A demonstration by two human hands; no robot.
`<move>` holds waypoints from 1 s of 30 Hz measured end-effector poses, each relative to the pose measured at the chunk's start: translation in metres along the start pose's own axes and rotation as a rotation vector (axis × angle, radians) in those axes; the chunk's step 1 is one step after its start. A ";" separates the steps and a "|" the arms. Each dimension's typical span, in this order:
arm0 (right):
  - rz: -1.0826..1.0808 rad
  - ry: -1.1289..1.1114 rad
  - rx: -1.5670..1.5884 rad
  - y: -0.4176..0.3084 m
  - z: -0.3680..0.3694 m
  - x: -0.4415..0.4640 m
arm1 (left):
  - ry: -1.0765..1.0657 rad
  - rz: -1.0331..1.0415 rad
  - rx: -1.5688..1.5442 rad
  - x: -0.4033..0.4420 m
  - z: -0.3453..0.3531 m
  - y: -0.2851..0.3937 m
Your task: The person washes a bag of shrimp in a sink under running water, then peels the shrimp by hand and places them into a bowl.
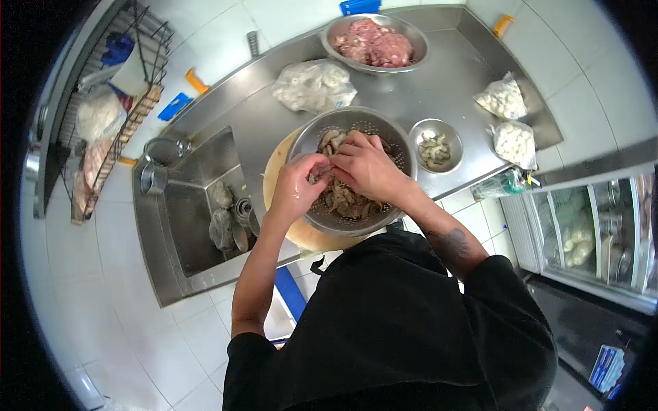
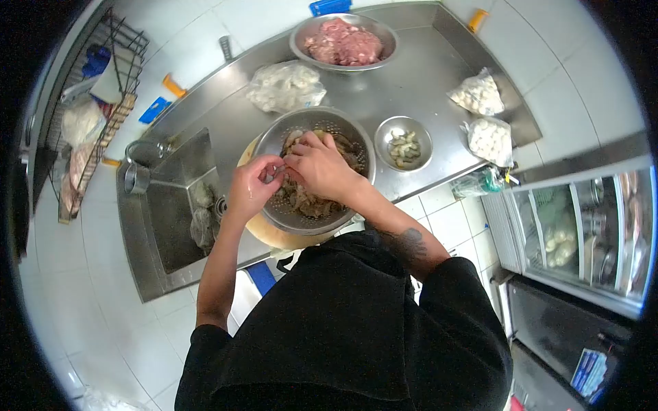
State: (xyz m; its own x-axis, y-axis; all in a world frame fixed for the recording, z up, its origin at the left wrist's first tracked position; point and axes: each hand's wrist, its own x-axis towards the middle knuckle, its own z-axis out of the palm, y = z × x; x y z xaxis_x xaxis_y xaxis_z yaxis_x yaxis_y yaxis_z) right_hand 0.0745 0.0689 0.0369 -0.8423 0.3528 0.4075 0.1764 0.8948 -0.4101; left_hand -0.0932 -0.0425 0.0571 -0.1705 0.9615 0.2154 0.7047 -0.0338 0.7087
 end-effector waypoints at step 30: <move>0.072 -0.073 0.436 -0.004 -0.019 -0.017 | -0.238 -0.354 -0.642 -0.015 -0.016 -0.015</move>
State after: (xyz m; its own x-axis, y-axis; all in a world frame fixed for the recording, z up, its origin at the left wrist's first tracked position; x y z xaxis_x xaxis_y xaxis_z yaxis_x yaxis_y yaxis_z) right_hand 0.0975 0.0647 0.0468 -0.8721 0.3756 0.3135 0.0175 0.6643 -0.7472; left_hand -0.1119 -0.0606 0.0541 -0.1072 0.9747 -0.1961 0.0858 0.2055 0.9749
